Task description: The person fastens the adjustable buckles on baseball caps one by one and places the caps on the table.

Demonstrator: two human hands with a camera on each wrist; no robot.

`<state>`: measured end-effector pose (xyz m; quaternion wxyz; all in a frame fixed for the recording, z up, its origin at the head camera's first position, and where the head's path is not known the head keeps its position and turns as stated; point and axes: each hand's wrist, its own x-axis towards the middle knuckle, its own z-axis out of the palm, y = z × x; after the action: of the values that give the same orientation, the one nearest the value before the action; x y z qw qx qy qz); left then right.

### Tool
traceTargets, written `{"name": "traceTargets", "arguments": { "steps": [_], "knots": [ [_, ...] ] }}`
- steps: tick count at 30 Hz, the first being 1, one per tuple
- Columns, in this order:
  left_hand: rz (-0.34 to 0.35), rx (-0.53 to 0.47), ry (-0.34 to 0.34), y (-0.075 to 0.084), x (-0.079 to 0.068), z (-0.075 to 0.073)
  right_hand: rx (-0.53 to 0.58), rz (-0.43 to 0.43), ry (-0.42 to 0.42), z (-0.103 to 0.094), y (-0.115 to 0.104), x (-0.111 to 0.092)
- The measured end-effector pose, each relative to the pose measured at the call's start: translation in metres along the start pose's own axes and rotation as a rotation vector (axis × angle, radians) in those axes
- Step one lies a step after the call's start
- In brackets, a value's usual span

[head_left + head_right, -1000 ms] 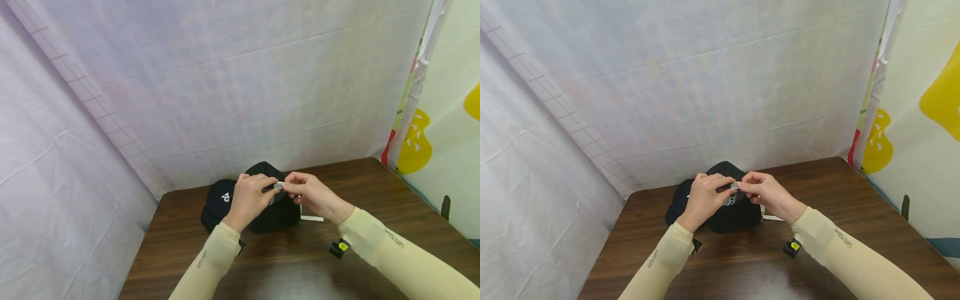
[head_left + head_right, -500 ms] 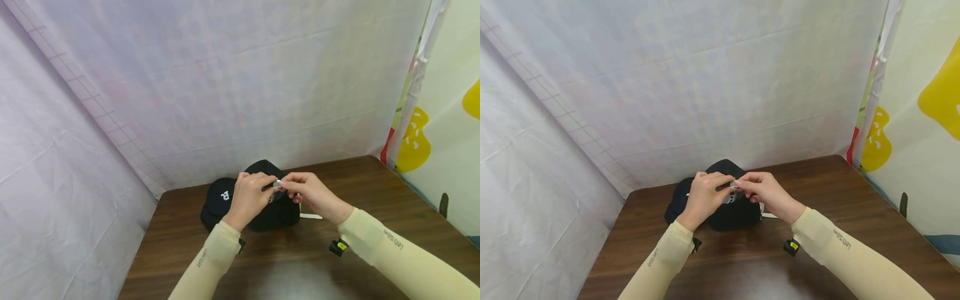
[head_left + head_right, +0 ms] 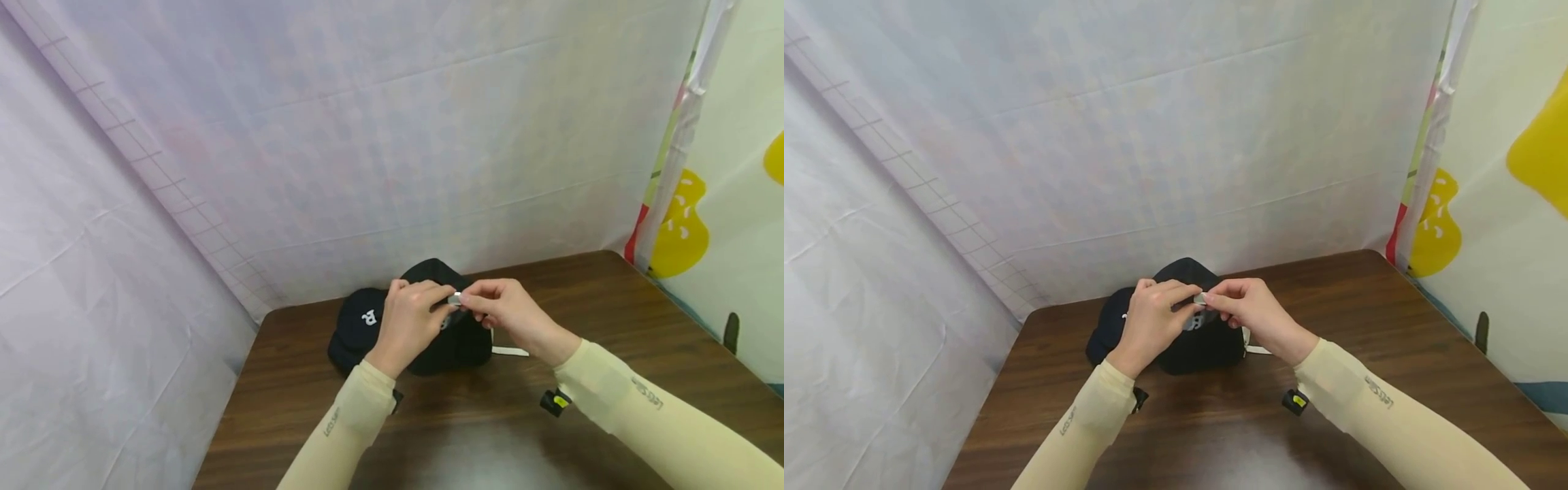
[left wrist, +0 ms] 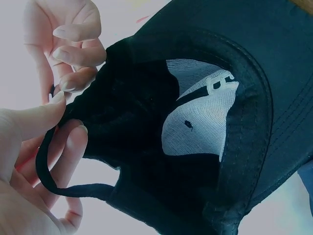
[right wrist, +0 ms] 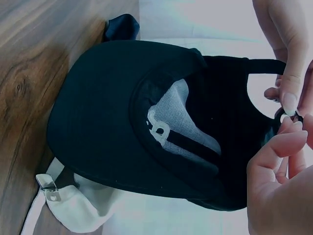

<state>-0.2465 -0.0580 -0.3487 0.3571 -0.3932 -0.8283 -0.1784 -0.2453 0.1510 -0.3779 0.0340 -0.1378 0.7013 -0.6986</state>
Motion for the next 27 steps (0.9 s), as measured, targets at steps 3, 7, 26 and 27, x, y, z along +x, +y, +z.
{"name": "traceTargets", "arguments": {
  "steps": [3,7,26,27],
  "knots": [
    [-0.003,0.005,-0.003,0.0,0.001,0.0,-0.016,-0.008,0.013,-0.001,0.001,0.001],
    [-0.007,0.011,-0.008,0.001,0.002,0.0,-0.041,-0.008,0.025,-0.002,-0.001,0.002],
    [-0.035,0.0,0.0,0.001,-0.003,0.001,-0.1,-0.022,0.058,-0.009,-0.002,-0.003],
    [-0.035,0.0,0.001,0.001,-0.003,0.001,-0.105,-0.023,0.061,-0.01,-0.002,-0.002]
  ]
}}
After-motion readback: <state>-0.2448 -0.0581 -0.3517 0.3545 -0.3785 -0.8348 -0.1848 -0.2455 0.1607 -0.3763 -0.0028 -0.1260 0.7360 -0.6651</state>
